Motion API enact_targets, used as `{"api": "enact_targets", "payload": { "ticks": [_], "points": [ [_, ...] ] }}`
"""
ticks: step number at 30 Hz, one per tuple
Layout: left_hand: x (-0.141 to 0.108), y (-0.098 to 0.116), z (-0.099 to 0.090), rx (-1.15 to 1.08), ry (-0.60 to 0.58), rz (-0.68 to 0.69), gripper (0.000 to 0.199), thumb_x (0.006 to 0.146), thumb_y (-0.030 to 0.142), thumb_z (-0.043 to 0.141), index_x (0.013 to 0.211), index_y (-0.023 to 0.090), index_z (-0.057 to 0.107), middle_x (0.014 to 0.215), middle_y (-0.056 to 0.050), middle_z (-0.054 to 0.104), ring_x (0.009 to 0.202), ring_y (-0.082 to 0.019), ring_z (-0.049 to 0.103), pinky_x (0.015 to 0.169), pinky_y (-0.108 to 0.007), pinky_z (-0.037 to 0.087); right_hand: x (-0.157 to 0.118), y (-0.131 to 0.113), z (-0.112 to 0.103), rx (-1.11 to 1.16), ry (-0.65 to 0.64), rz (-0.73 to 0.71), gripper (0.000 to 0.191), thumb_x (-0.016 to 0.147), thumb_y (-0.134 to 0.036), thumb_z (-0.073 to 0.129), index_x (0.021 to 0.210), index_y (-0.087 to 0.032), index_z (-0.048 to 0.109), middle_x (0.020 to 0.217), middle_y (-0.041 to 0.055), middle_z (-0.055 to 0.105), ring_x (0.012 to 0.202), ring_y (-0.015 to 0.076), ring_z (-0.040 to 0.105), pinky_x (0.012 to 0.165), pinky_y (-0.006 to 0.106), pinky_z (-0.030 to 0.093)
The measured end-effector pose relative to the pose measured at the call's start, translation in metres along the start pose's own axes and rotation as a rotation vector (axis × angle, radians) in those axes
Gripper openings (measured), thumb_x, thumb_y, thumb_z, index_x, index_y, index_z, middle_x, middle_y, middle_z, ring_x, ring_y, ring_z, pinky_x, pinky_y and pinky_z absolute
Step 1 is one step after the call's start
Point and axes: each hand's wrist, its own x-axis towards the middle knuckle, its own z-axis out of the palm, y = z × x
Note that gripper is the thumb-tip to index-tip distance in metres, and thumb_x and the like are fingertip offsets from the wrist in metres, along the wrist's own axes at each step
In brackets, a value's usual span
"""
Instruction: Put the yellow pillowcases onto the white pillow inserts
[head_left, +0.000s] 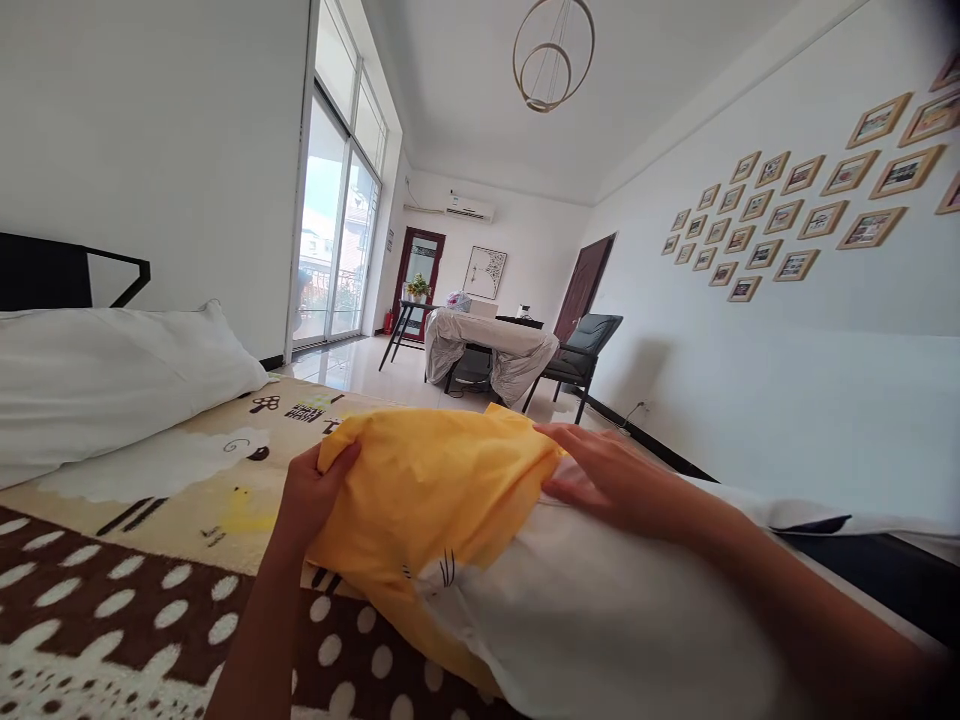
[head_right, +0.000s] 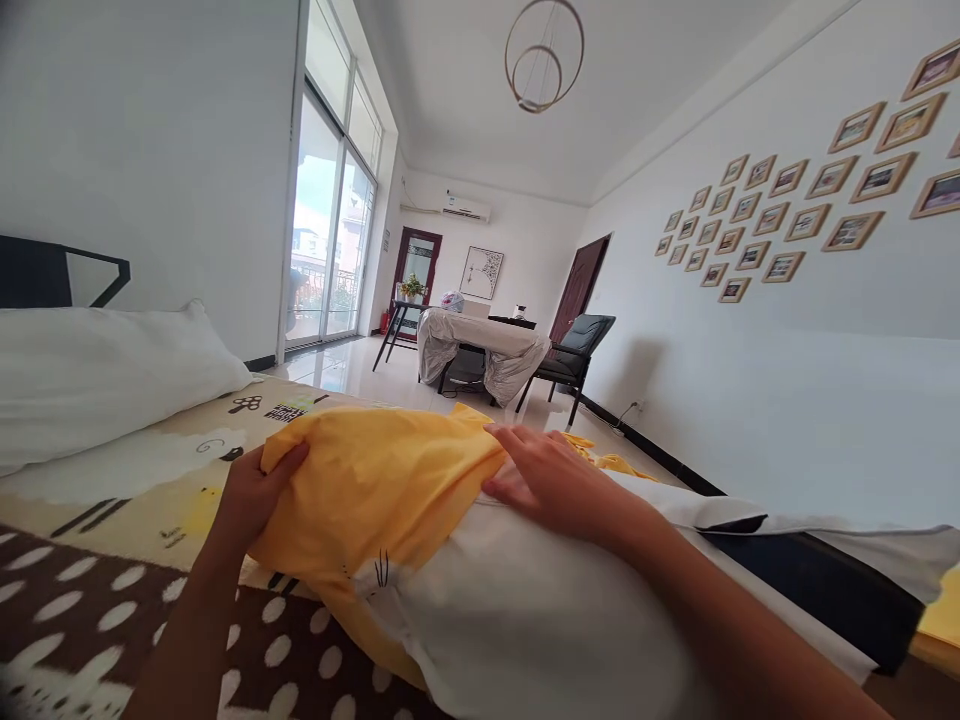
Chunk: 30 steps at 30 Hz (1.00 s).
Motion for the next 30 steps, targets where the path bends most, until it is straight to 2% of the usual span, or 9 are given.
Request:
{"api": "enact_targets", "payload": {
  "ticks": [6, 8, 11, 12, 15, 18, 23, 26, 30],
  "points": [
    [0.008, -0.001, -0.016, 0.101, -0.166, 0.05, 0.045, 0.069, 0.058, 0.061, 0.086, 0.017, 0.063, 0.076, -0.004, 0.064, 0.071, -0.023, 0.059, 0.065, -0.032, 0.048, -0.026, 0.009, 0.007, 0.069, -0.118, -0.038, 0.071, 0.085, -0.056, 0.051, 0.146, -0.025, 0.03, 0.14, 0.0126, 0.047, 0.125, 0.0311, 0.047, 0.099, 0.047, 0.041],
    [0.005, 0.008, -0.016, 0.279, 0.03, 0.178, 0.046, 0.07, 0.052, 0.06, 0.101, 0.018, 0.062, 0.097, -0.009, 0.065, 0.093, -0.031, 0.059, 0.085, -0.043, 0.045, -0.029, 0.004, 0.01, 0.072, -0.121, -0.036, 0.073, 0.083, -0.056, 0.054, 0.145, -0.024, 0.032, 0.137, 0.0142, 0.05, 0.122, 0.0317, 0.05, 0.097, 0.047, 0.043],
    [-0.022, 0.035, 0.0, 0.444, 0.334, 0.538, 0.046, 0.075, 0.04, 0.057, 0.117, 0.02, 0.056, 0.119, -0.012, 0.058, 0.118, -0.033, 0.049, 0.104, -0.05, 0.029, -0.024, -0.006, 0.014, 0.09, -0.127, -0.021, 0.072, 0.082, -0.053, 0.057, 0.143, -0.022, 0.036, 0.129, 0.0156, 0.055, 0.116, 0.0309, 0.054, 0.094, 0.045, 0.045],
    [-0.036, 0.045, 0.01, 0.443, 0.297, 0.67, 0.045, 0.078, 0.037, 0.055, 0.12, 0.021, 0.053, 0.121, -0.012, 0.057, 0.12, -0.031, 0.048, 0.105, -0.047, 0.028, -0.022, -0.009, 0.015, 0.095, -0.122, -0.028, 0.071, 0.082, -0.052, 0.058, 0.143, -0.021, 0.037, 0.127, 0.0155, 0.056, 0.114, 0.0304, 0.055, 0.093, 0.044, 0.045],
    [-0.081, 0.065, 0.046, 0.496, -0.134, 0.93, 0.064, 0.076, 0.039, 0.06, 0.134, 0.021, 0.041, 0.133, -0.014, 0.052, 0.126, -0.031, 0.043, 0.103, -0.043, 0.031, -0.018, -0.016, 0.016, 0.068, -0.078, -0.053, 0.069, 0.082, -0.048, 0.06, 0.142, -0.021, 0.038, 0.124, 0.0147, 0.058, 0.11, 0.0294, 0.057, 0.09, 0.043, 0.047],
    [-0.103, 0.062, 0.079, 0.598, -0.335, 0.939, 0.069, 0.072, 0.026, 0.058, 0.137, 0.017, 0.037, 0.14, -0.016, 0.046, 0.129, -0.034, 0.04, 0.101, -0.046, 0.031, -0.029, -0.022, 0.017, -0.045, 0.069, -0.089, 0.065, 0.084, -0.044, 0.058, 0.141, -0.019, 0.037, 0.123, 0.0143, 0.059, 0.106, 0.0289, 0.059, 0.086, 0.043, 0.048],
    [-0.089, 0.038, 0.095, 0.606, -0.154, 0.81, 0.041, 0.075, 0.006, 0.045, 0.113, 0.017, 0.055, 0.112, -0.012, 0.065, 0.1, -0.027, 0.059, 0.084, -0.041, 0.042, -0.069, -0.037, 0.028, -0.315, 0.363, -0.194, 0.046, 0.089, -0.037, 0.047, 0.132, -0.022, 0.048, 0.126, 0.0152, 0.057, 0.105, 0.0318, 0.057, 0.086, 0.048, 0.043],
    [-0.083, 0.034, 0.093, 0.526, -0.084, 0.819, 0.031, 0.078, 0.005, 0.044, 0.103, 0.018, 0.057, 0.098, -0.008, 0.067, 0.089, -0.024, 0.059, 0.077, -0.037, 0.043, -0.082, -0.044, 0.041, -0.419, 0.333, -0.152, 0.055, 0.085, -0.046, 0.051, 0.135, -0.023, 0.046, 0.126, 0.0171, 0.056, 0.109, 0.0378, 0.054, 0.085, 0.053, 0.04],
    [-0.09, 0.037, 0.095, 0.457, 0.006, 0.91, 0.023, 0.081, 0.007, 0.045, 0.098, 0.017, 0.058, 0.091, -0.007, 0.066, 0.086, -0.023, 0.057, 0.075, -0.036, 0.043, -0.074, -0.047, 0.053, -0.325, 0.127, -0.179, 0.064, 0.082, -0.049, 0.056, 0.139, -0.023, 0.043, 0.127, 0.0159, 0.057, 0.109, 0.0348, 0.054, 0.088, 0.05, 0.04]
  ]
}}
